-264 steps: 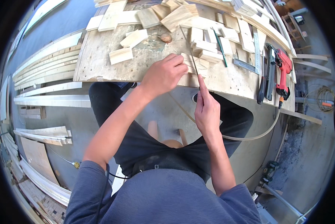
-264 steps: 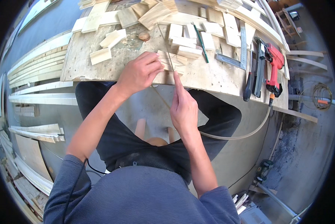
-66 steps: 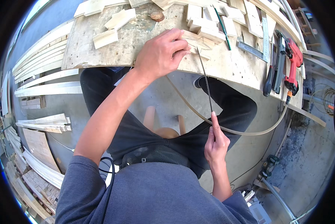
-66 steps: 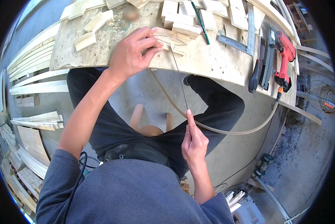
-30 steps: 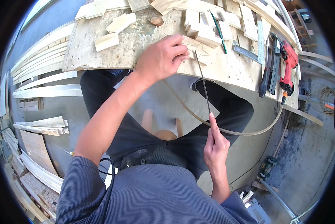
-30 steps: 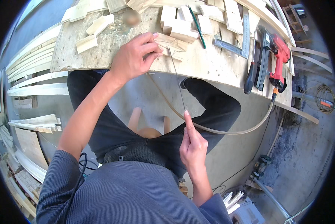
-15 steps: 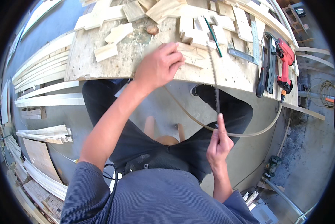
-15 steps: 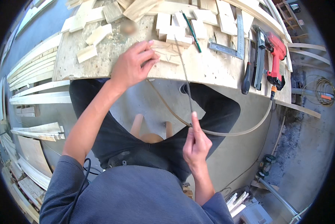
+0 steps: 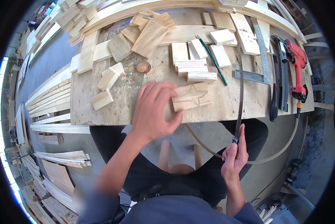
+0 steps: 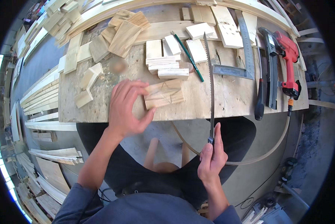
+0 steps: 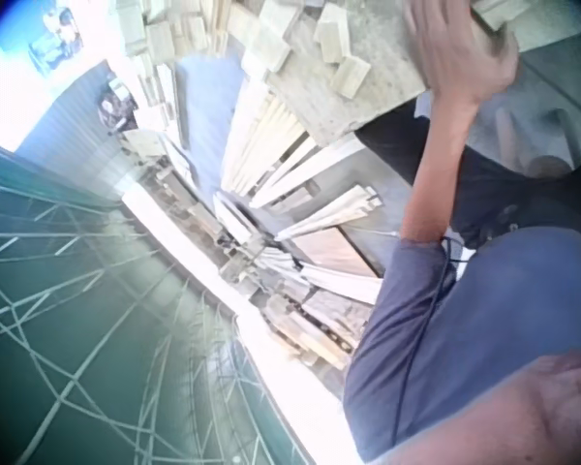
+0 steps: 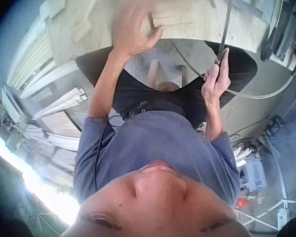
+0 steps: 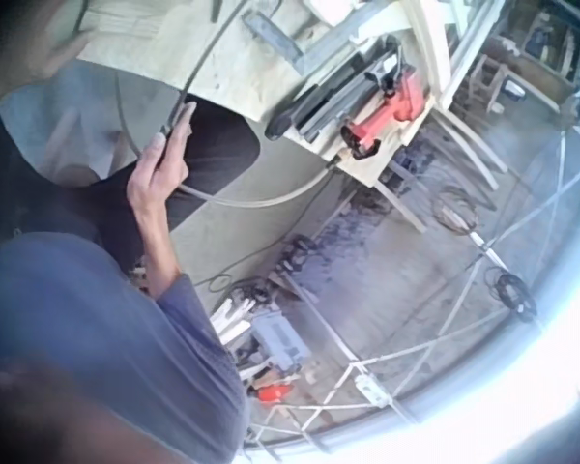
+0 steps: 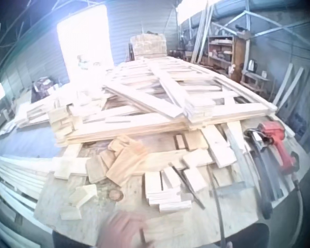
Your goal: The person marks a small rectangular piece of wood with a pencil, then uses a hand saw to cut along the marked line. The cut piece is set aside, and the process is repeated with another piece of wood.
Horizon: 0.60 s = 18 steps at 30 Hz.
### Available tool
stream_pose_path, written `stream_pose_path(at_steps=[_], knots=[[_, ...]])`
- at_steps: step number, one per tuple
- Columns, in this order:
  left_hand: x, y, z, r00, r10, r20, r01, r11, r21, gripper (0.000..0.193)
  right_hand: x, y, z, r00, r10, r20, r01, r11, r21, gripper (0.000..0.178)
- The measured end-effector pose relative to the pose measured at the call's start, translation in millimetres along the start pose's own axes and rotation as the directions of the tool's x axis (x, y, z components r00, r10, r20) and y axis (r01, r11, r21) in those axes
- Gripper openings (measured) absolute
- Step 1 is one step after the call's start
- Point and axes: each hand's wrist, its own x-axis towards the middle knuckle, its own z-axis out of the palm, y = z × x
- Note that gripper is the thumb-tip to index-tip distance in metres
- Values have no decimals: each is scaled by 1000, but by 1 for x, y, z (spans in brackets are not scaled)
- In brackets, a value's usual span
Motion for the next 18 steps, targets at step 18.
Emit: stream_pose_path(at_steps=[18], knots=[[-31, 6, -10, 999, 24, -23, -24, 1000, 13, 38, -5, -18, 30, 969, -166, 184, 192, 971, -140, 65]])
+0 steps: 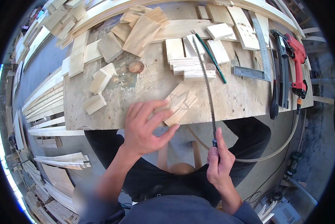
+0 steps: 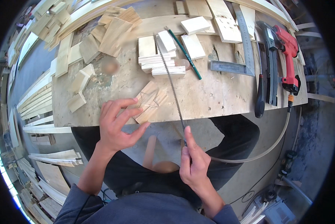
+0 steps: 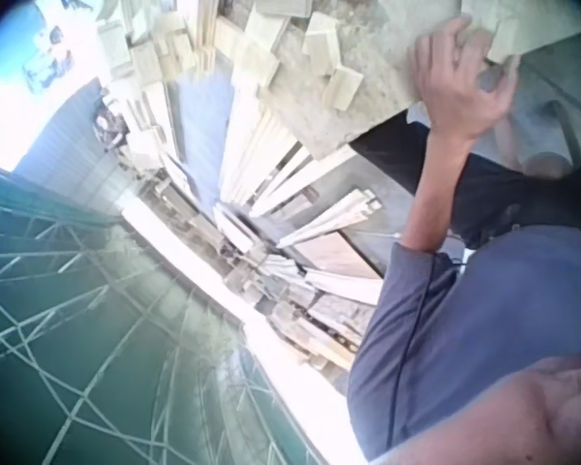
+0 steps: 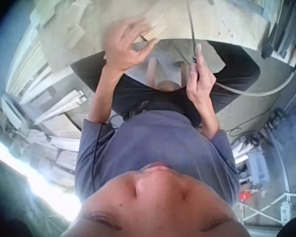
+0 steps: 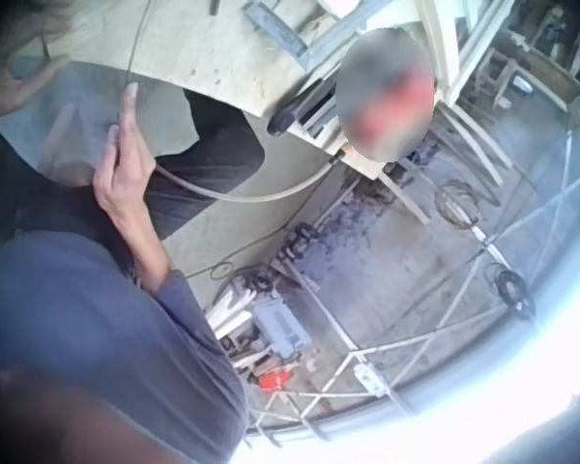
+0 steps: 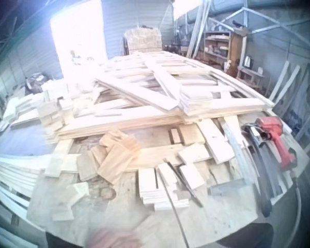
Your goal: The person marks a small rectangular piece of wood with a pencil, then uses a hand saw to cut along the marked line. The cut piece is set aside, and the process is repeated with another piece of wood.
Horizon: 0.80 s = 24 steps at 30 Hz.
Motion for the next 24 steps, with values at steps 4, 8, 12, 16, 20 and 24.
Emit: stream_pose_path(at_steps=[4, 8, 12, 16, 20, 24], knots=[[-19, 3, -7, 998, -11, -63, 17, 995, 96, 37, 12, -23, 8, 996, -67, 65, 70, 996, -54, 62], [-20, -1, -4, 988, 86, -126, -67, 987, 148, 35, 21, -34, 13, 992, -51, 118, 64, 992, -107, 63], [-24, -15, 15, 976, 147, -162, -134, 987, 90, 30, 24, -36, 29, 994, -3, 111, 15, 994, -109, 67], [-26, -14, 20, 967, 151, -208, -127, 984, 121, 24, 34, -37, 39, 989, 37, 141, -17, 989, -146, 68], [-19, -14, 20, 956, 175, -237, -143, 979, 145, 21, 37, -34, 46, 994, 4, 109, 12, 989, -148, 67], [-21, -12, 24, 960, 127, -248, -108, 990, 92, 22, 38, -35, 46, 995, -14, 100, 27, 991, -133, 67]])
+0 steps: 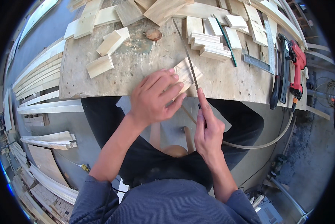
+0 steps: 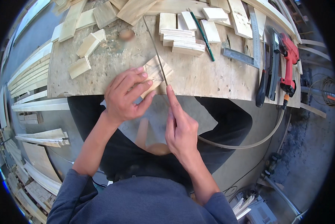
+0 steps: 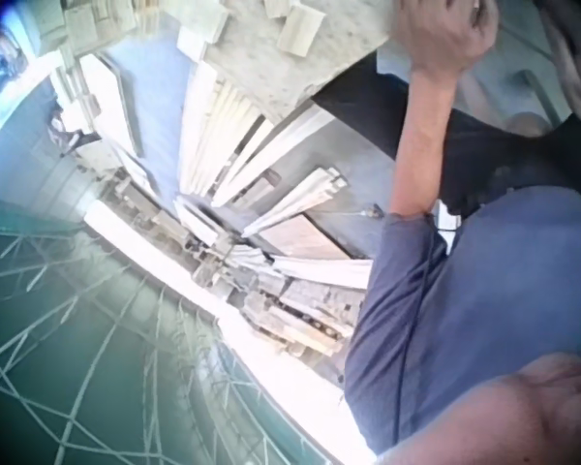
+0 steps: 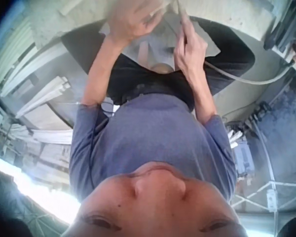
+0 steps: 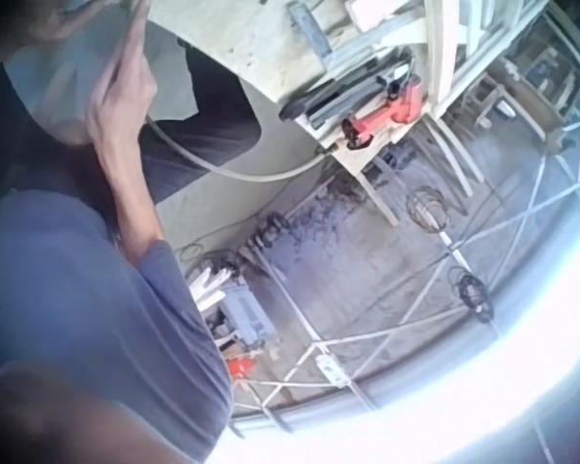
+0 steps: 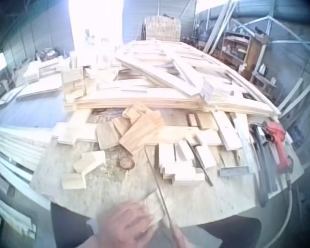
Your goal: The person marks a small rectangular piece of wood with a pencil, then uses a hand saw to cut along the marked line. The cut piece is set aside, and the process is repeated with another piece of wood.
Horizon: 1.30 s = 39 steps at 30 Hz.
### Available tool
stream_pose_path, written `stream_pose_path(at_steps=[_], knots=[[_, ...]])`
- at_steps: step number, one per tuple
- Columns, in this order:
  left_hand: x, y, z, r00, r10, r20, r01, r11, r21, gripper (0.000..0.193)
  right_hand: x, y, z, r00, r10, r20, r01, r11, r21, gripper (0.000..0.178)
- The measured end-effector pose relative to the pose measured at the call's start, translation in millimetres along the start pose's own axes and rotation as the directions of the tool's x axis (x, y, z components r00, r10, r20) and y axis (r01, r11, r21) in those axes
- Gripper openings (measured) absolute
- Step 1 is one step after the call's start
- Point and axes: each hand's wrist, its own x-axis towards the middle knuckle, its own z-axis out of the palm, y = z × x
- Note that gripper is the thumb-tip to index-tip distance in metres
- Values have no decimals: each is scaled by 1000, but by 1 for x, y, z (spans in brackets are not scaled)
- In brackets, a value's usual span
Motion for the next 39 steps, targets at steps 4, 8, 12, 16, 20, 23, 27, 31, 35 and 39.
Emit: stream_pose_path(at_steps=[4, 8, 12, 16, 20, 23, 27, 31, 35, 39], knots=[[3, 4, 0, 999, -33, 30, 34, 999, -14, 21, 5, 0, -2, 1000, 22, 6, -21, 1000, -15, 67], [9, 3, 2, 999, -26, 37, 27, 999, -29, 19, 8, 1, -7, 1000, 12, -16, -12, 1000, -21, 66], [23, 10, 7, 996, -77, 45, 79, 996, -47, 23, 5, 7, -14, 998, -13, -57, 12, 1000, -19, 67], [33, 14, 11, 989, -115, 90, 119, 992, -43, 24, 5, 13, -23, 997, 5, -77, -7, 1000, -27, 67], [33, 12, 9, 996, -78, 47, 81, 994, -68, 24, 10, 15, -29, 999, -8, -32, 6, 998, -61, 67], [32, 10, 7, 996, -63, 56, 67, 994, -80, 24, 13, 14, -26, 1000, 15, 8, -15, 999, -41, 67], [23, 5, 2, 994, -7, 106, 16, 996, -90, 25, 13, 16, -24, 999, 27, 19, -26, 997, -68, 67], [19, 6, 0, 994, -24, 104, 37, 991, -131, 25, -2, 21, -23, 1000, 17, 9, -17, 998, -56, 68], [28, 11, 8, 995, -30, 100, 45, 988, -147, 26, -3, 17, -22, 1000, 2, -21, -3, 999, -51, 67], [27, 10, 10, 993, -40, 110, 55, 989, -136, 28, -1, 22, -26, 1000, 17, -22, -19, 996, -91, 70]])
